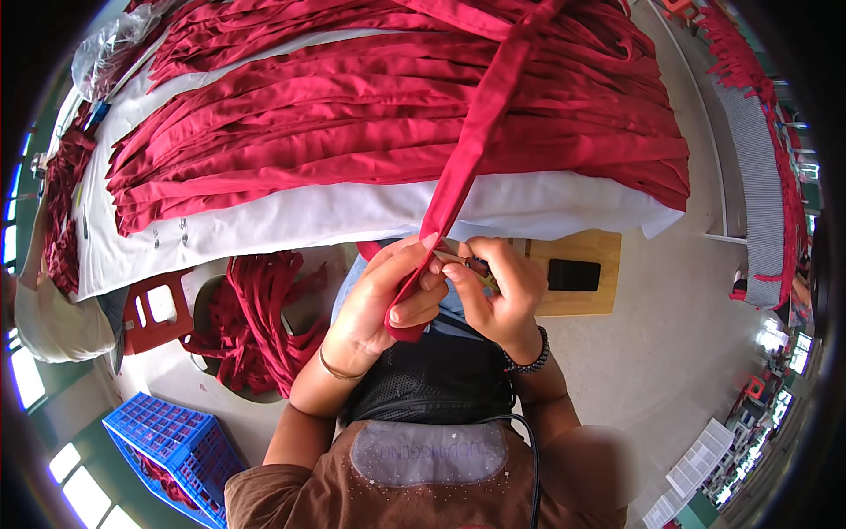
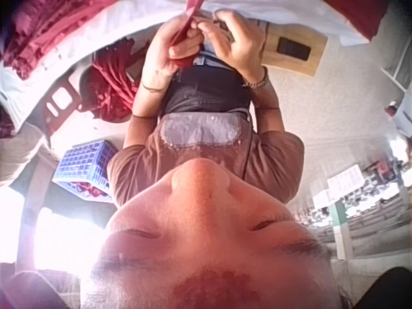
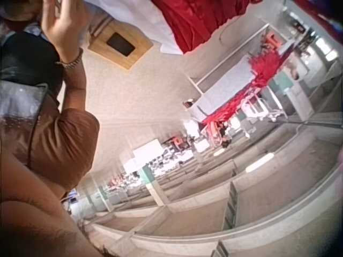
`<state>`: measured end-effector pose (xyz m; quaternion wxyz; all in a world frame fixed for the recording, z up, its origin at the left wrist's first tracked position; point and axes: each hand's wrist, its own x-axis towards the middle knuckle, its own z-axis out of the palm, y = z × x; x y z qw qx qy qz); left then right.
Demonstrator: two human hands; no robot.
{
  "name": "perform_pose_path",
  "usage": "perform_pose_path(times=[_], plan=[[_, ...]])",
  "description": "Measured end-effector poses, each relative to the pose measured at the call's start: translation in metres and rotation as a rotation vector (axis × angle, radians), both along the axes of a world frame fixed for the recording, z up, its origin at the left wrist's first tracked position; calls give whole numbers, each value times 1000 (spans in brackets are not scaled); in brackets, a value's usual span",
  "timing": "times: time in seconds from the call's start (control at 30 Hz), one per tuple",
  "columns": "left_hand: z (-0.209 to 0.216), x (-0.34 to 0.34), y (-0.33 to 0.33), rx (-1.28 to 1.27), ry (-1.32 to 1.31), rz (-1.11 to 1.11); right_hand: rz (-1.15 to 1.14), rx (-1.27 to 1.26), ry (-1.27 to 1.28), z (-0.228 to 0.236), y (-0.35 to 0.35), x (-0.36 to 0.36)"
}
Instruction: Trimming loose threads and excess material from red fabric strips using small thread snips.
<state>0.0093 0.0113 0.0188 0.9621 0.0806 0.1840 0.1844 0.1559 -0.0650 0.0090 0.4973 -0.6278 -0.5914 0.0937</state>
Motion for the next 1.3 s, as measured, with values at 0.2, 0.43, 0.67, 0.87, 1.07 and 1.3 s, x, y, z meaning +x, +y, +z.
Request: perform_pose_path(times=[0.2,0.43,0.67,0.87,1.07,1.3], plan=[[0,1,1,60,38,-52,33,18,-43,6,1,1],[3,0,2,103,36,-55,16,23,-27,7,0,0],[4,2,2,185,87,-22,0,1,-42,9,0,1],[11,5,-1,299,240,69,4,7,-51,10,-2,1],[14,6,-3,437,412,155,31,-59,-121,16,-5,3],[15,7,-5,553,459,176,30,-31,-59,14,-3,1]])
